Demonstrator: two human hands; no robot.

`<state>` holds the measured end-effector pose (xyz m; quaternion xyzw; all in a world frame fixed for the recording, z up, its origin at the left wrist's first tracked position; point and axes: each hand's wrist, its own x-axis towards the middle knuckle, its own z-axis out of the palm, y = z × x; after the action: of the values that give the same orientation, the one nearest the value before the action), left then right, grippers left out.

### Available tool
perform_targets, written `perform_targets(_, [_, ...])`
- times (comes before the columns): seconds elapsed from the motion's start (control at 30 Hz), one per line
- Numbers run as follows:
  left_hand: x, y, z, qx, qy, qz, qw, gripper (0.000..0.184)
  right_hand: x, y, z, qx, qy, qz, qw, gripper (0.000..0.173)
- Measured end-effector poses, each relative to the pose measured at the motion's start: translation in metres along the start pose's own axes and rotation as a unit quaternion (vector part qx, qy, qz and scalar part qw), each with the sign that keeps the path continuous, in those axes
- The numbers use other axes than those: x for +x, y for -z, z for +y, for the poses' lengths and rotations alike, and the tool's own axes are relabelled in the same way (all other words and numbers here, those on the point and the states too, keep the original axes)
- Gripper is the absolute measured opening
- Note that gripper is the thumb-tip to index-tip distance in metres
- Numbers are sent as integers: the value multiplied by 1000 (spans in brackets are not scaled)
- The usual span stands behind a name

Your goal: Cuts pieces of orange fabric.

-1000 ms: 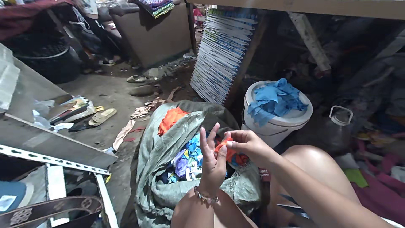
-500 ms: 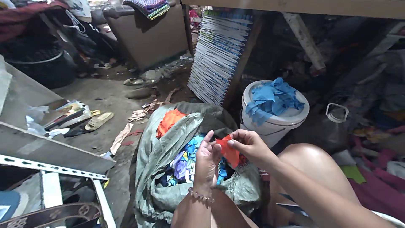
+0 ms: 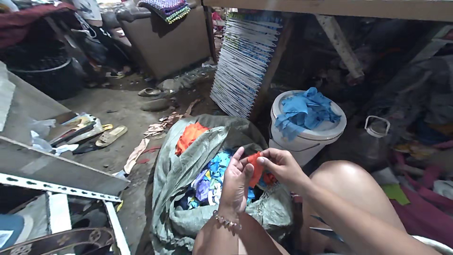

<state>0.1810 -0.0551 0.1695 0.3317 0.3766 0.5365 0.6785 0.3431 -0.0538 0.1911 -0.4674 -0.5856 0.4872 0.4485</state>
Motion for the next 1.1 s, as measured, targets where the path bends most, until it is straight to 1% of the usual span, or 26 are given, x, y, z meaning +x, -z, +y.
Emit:
perform_targets(0.07, [-2, -3, 3, -18, 6, 26, 999, 60, -1, -1, 0, 2, -4, 2, 1000, 15])
perform_targets(0.13, [-1, -2, 3, -22, -27, 53, 998, 52, -1, -1, 1, -2, -9, 3, 1000, 16])
perform_targets(0.27, [1, 2, 1, -42, -93, 66, 993, 48, -2, 1, 4, -15, -9, 6, 1000, 18])
perform_targets(0.37, [2, 4, -2, -17, -128, 58, 990, 49, -2, 1, 7, 8, 8, -4, 1000, 19])
perform_targets(0.4, [3, 5, -3, -4, -144, 47, 988, 51, -2, 1, 8, 33, 8, -11, 999, 22])
perform_targets(0.43, [3, 5, -5, 8, -160, 36, 986, 52, -1, 0, 8, 57, 6, -14, 998, 29])
perform_targets(0.47, [3, 5, -6, 22, -174, 25, 984, 53, 0, -1, 7, 75, 0, -10, 997, 35])
perform_targets(0.5, [3, 6, -7, 38, -187, 14, 982, 54, 0, -2, 6, 85, -8, 0, 996, 37])
perform_targets(0.57, [3, 7, -10, 67, -204, 2, 977, 56, 0, -3, 2, 85, -23, 19, 996, 35])
perform_targets(0.63, [4, 6, -11, 89, -207, -7, 974, 59, 0, -4, 3, 67, -16, 30, 997, 30])
perform_targets(0.73, [2, 5, -9, 105, -172, -11, 979, 64, -1, -3, 5, 18, 8, 29, 999, 28])
perform_targets(0.8, [1, 3, -9, 110, -156, -3, 982, 59, -1, -3, 7, -15, 22, 31, 999, 29])
perform_targets(0.87, [1, 2, -10, 112, -158, 8, 981, 52, -3, -4, 8, -40, 35, 31, 998, 30])
perform_targets(0.93, [1, 1, -11, 99, -149, 15, 984, 57, -3, -3, 8, -46, 38, 30, 998, 31])
perform_targets(1.0, [0, -2, -8, 72, -98, 19, 992, 65, -3, -2, 4, -37, 19, 29, 999, 33])
perform_targets(1.03, [-1, -3, -5, 57, -54, 18, 997, 66, -2, -1, 2, -30, 11, 30, 999, 34])
perform_targets(1.1, [-2, -4, 1, 18, 46, 7, 999, 59, -3, 1, 1, -29, 9, 34, 999, 33])
